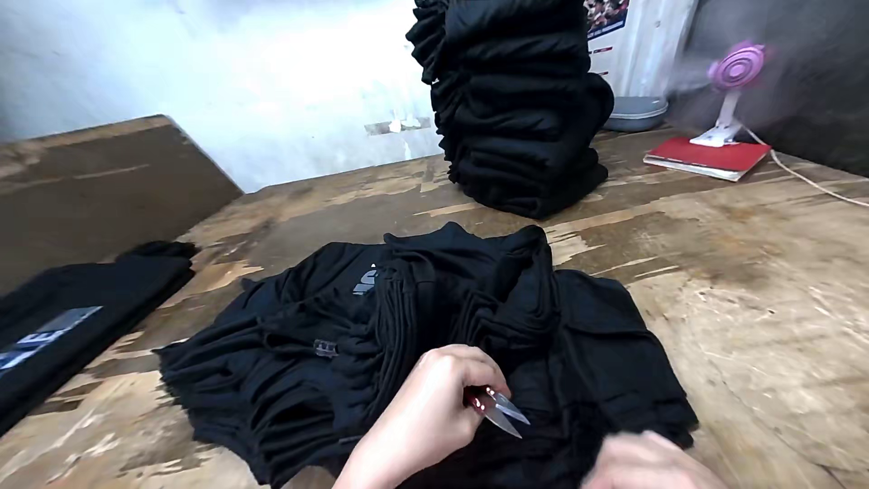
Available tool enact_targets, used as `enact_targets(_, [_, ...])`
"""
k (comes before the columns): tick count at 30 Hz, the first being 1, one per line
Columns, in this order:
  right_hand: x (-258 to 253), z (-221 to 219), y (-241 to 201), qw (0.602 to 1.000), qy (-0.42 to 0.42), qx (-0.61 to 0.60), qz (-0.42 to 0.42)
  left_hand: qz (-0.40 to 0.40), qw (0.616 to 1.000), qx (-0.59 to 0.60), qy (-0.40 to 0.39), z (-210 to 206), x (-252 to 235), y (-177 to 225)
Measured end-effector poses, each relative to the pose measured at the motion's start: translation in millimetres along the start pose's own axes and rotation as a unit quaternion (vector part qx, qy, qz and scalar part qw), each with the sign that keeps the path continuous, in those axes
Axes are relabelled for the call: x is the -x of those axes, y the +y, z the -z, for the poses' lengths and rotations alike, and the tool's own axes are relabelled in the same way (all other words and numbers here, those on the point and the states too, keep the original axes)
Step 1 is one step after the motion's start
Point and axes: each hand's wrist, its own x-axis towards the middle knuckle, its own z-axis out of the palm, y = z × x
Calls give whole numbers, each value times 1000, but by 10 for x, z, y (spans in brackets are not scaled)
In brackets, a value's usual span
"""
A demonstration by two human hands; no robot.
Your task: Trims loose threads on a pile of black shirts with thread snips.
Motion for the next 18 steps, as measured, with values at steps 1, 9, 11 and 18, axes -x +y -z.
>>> enact_targets(1, [-67, -78, -75, 995, 95, 4, -34, 5, 1000, -6, 6, -9, -7, 3])
enact_targets(9, [-898, -721, 35, 914, 388, -113, 25, 136, 989, 55, -25, 154, -110, 66])
enact_targets(11, [-1003, -659, 79, 889, 374, -262, 18, 192, 978, 82, -29, 180, -174, 66])
enact_targets(18, [-843, -613, 155, 897, 437, 41, 46, 271, 950, 155, -17, 183, -278, 105])
